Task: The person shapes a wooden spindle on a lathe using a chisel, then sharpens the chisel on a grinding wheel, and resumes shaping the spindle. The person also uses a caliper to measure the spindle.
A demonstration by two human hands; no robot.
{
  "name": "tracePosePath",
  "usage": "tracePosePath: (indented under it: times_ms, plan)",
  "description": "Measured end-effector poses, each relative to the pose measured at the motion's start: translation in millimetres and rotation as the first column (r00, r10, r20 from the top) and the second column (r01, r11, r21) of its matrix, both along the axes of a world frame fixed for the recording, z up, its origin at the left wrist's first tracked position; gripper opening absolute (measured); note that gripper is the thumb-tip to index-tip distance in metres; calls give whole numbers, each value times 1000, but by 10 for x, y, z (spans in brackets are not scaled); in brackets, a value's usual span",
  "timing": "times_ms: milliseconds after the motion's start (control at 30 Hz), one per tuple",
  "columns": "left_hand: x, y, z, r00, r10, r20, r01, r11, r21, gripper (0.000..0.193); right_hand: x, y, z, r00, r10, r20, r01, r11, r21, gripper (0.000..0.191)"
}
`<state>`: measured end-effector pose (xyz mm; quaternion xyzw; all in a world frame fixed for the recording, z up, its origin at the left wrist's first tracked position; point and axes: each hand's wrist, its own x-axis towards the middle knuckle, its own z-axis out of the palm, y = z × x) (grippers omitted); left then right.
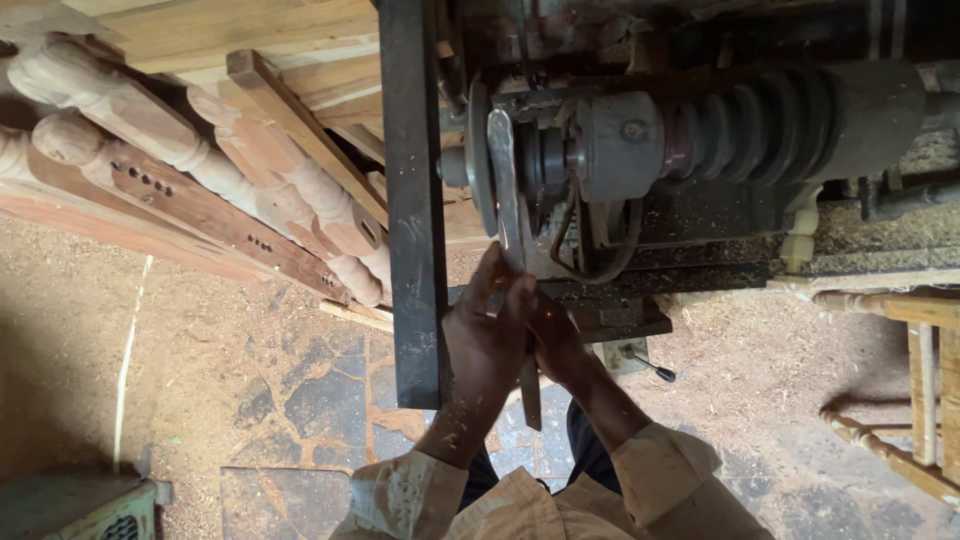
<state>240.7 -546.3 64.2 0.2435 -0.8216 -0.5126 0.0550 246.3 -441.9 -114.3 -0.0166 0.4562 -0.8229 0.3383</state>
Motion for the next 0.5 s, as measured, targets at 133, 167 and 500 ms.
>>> tracePosePath:
  times_ms: [133,167,500]
  plan:
    - [36,26,-140,994,-55,-97,79,959,271,34,136,299,321,996,28,-88,-17,993,120,47]
    - [72,63,-201,987,-85,-134,127,927,353,33,253,474,473,995,3,-101,6,996,91,59]
    - [367,76,-689,969,-205,135,-19,483,876,38,597,724,1607,989,106,-105,-19,787,616,74]
